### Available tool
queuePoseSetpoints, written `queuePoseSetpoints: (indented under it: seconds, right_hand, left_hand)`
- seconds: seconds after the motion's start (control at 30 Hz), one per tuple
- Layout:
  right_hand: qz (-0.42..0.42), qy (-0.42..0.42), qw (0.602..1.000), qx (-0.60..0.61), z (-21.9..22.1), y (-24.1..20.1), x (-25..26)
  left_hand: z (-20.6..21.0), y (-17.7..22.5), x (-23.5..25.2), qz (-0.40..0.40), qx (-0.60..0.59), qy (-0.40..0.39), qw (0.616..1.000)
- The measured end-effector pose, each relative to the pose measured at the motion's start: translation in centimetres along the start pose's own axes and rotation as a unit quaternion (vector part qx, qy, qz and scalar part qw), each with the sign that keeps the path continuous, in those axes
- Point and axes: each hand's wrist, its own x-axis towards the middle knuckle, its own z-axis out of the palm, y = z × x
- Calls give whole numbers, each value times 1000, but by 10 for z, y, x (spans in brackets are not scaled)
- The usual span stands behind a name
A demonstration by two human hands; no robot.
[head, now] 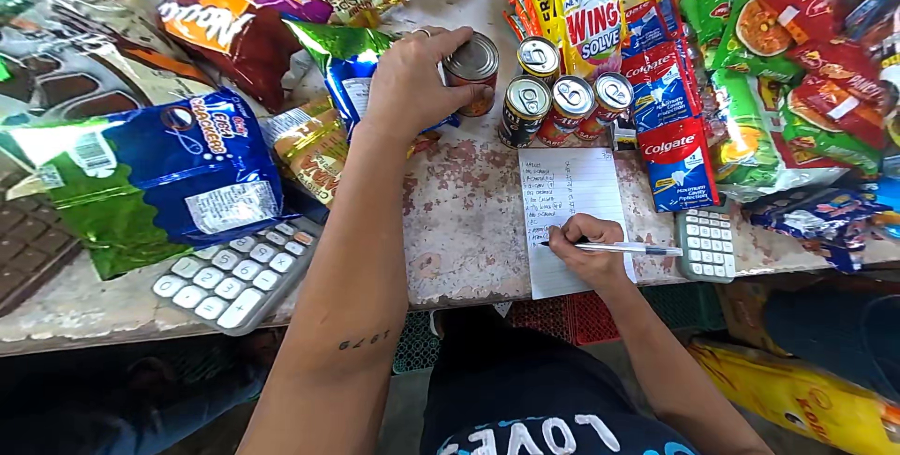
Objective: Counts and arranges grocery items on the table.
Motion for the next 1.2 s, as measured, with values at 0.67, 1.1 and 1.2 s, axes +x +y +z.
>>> queuePoseSetpoints:
  seconds: [0.67,1.1,1.2]
  right_hand:
    - [-12,45,999,-8,-1,1,1]
    - [17,38,999,-13,-6,8,2]
    - [20,26,999,-15,-2,-2,-2]
  left_hand:
    - [3,3,1,-40,-4,0,999]
    - [-20,-2,-3,-70,-441,89,890]
    - [-20,-1,-4,-73,-438,83,892]
